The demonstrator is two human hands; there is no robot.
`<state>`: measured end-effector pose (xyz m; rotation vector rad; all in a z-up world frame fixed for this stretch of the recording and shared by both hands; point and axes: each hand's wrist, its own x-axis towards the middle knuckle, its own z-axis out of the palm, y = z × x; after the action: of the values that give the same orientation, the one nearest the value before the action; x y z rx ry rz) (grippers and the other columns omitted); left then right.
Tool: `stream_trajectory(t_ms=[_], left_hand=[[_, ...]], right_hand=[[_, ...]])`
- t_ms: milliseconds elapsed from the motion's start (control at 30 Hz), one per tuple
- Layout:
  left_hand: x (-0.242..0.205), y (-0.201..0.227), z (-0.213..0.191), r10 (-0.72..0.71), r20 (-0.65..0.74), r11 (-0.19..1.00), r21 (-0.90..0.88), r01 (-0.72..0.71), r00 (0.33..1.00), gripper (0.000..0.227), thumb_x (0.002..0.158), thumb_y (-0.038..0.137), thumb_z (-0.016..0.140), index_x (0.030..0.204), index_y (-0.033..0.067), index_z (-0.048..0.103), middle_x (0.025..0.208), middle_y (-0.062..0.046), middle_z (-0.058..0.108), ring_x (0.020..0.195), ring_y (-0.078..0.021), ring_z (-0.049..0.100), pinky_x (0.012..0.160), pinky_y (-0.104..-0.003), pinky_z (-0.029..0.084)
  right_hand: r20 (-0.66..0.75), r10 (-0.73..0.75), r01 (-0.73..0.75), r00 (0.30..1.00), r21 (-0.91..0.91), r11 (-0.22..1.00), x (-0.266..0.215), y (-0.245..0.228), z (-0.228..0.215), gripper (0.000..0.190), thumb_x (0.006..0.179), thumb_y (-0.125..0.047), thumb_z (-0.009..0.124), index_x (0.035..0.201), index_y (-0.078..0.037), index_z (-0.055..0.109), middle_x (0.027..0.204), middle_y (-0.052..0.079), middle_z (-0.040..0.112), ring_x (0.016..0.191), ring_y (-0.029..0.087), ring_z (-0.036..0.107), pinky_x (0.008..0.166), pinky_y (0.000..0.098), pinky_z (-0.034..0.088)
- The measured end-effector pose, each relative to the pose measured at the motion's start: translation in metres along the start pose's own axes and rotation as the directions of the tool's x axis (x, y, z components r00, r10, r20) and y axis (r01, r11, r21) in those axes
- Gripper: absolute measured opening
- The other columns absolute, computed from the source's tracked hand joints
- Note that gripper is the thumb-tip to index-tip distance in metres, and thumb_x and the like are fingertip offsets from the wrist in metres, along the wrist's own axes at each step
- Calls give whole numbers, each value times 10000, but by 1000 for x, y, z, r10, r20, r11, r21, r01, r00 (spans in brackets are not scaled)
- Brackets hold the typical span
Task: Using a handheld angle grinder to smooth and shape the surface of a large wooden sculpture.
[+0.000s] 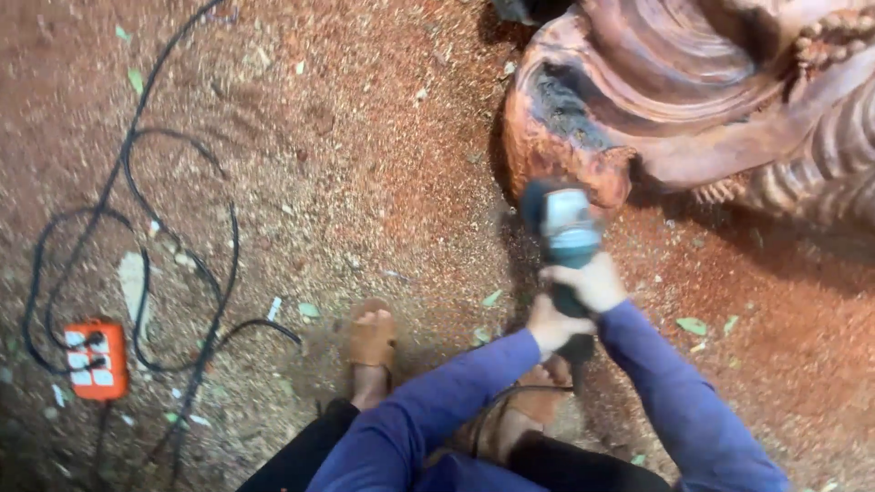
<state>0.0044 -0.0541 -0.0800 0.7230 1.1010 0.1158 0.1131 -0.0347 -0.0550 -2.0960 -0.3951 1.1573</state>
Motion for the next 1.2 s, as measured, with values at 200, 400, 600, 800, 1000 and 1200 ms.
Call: stream_trajectory(t_ms=[200, 400, 600, 800, 1000, 1200], left_hand=[[19, 25, -34, 39, -108, 990, -134, -53, 993, 626, 553, 16, 879, 1117, -121, 646, 1097, -266, 684, 1098, -378, 659, 863, -482, 562], [66, 17, -57, 123, -122, 987, -89, -134, 985, 576, 487, 25, 920, 1015, -72, 711, 970, -223, 719, 966, -336, 705, 793, -465, 569], [53, -9, -46, 53, -205, 985, -150, -85, 977, 556, 475, 51, 912, 986, -56, 720, 917, -188, 727, 890, -313, 725, 779, -437, 585], [19, -11, -50, 37, -216, 974, -212, -84, 976, 516, 491, 10, 879, 979, -52, 725, 890, -165, 715, 891, -284, 709, 809, -402, 563], [10, 57, -63, 190, -128, 943, -251, -217, 974, 804, 531, -85, 849, 1260, -167, 520, 1317, -299, 598, 1327, -410, 526, 1140, -508, 422], [51, 49, -73, 214, -112, 947, -219, -234, 970, 501, 422, -37, 886, 893, -56, 715, 822, -162, 683, 815, -260, 665, 733, -409, 546]], right_hand=[[58, 34, -27, 998, -122, 992, 34, -25, 47, 522, 579, -145, 910, 1052, -15, 733, 931, 165, 737, 953, 285, 719, 849, 445, 536], [62, 12, -9, 998, -54, 999, 69, -33, 68, 413, 584, -185, 920, 930, -51, 740, 824, 115, 732, 835, 224, 730, 760, 388, 557], [181, 86, -62, 980, -134, 989, 55, -25, 64, 429, 560, -185, 950, 899, -14, 750, 793, 145, 726, 802, 227, 729, 733, 367, 559], [154, 198, -156, 968, -246, 957, 35, -24, 79, 547, 509, -292, 965, 962, -64, 761, 905, 147, 752, 954, 287, 739, 840, 421, 556], [114, 10, -1, 993, -80, 997, 29, -67, 84, 566, 560, -100, 922, 1077, 23, 728, 996, 227, 732, 1016, 288, 696, 908, 444, 535], [50, 32, -29, 998, -58, 998, 51, -79, 86, 502, 564, -199, 936, 979, -24, 713, 857, 131, 725, 886, 238, 731, 804, 384, 555]])
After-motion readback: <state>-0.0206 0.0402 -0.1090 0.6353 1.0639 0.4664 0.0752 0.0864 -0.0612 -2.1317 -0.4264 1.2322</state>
